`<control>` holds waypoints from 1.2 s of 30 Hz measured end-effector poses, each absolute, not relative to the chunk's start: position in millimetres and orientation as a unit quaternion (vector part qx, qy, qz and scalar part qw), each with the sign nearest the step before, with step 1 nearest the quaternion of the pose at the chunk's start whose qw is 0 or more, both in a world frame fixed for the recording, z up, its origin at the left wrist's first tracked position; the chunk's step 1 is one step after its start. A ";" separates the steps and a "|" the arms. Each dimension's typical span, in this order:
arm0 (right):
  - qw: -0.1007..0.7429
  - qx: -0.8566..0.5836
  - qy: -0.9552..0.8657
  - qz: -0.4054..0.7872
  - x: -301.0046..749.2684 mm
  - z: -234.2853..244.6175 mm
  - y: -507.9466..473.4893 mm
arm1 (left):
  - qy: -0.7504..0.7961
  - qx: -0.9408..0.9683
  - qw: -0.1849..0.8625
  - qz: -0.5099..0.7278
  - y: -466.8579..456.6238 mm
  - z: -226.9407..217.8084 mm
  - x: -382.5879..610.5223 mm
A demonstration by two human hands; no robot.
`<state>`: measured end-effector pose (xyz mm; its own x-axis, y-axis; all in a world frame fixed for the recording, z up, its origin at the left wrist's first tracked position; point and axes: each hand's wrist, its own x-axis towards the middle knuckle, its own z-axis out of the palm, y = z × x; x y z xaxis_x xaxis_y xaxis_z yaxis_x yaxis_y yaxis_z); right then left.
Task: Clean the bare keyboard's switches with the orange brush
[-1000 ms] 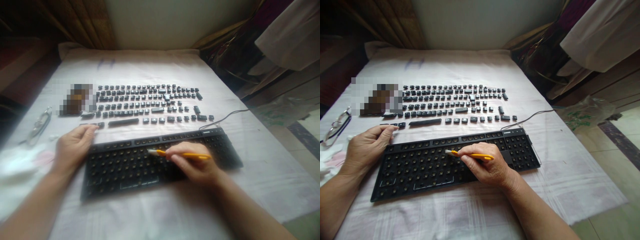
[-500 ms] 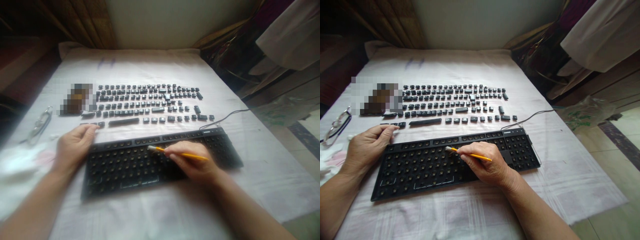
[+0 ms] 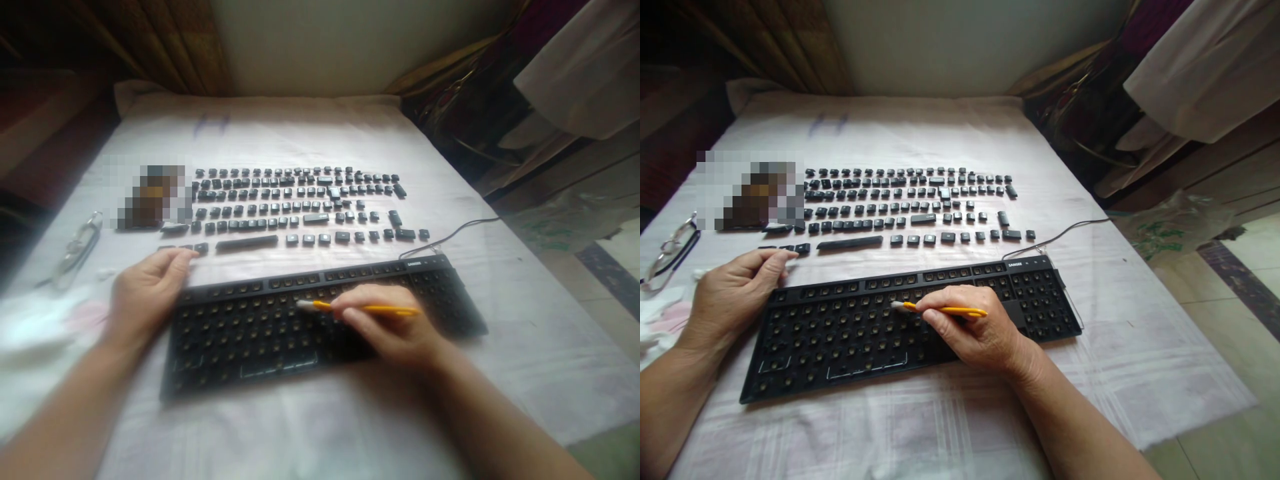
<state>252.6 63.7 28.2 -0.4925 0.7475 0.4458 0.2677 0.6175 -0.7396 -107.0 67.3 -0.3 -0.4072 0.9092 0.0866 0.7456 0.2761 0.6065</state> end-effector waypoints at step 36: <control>0.377 -0.287 -0.841 0.260 257.1 23.5 65.4 | 0.788 0.524 0.131 0.295 68.4 -3.6 -108.3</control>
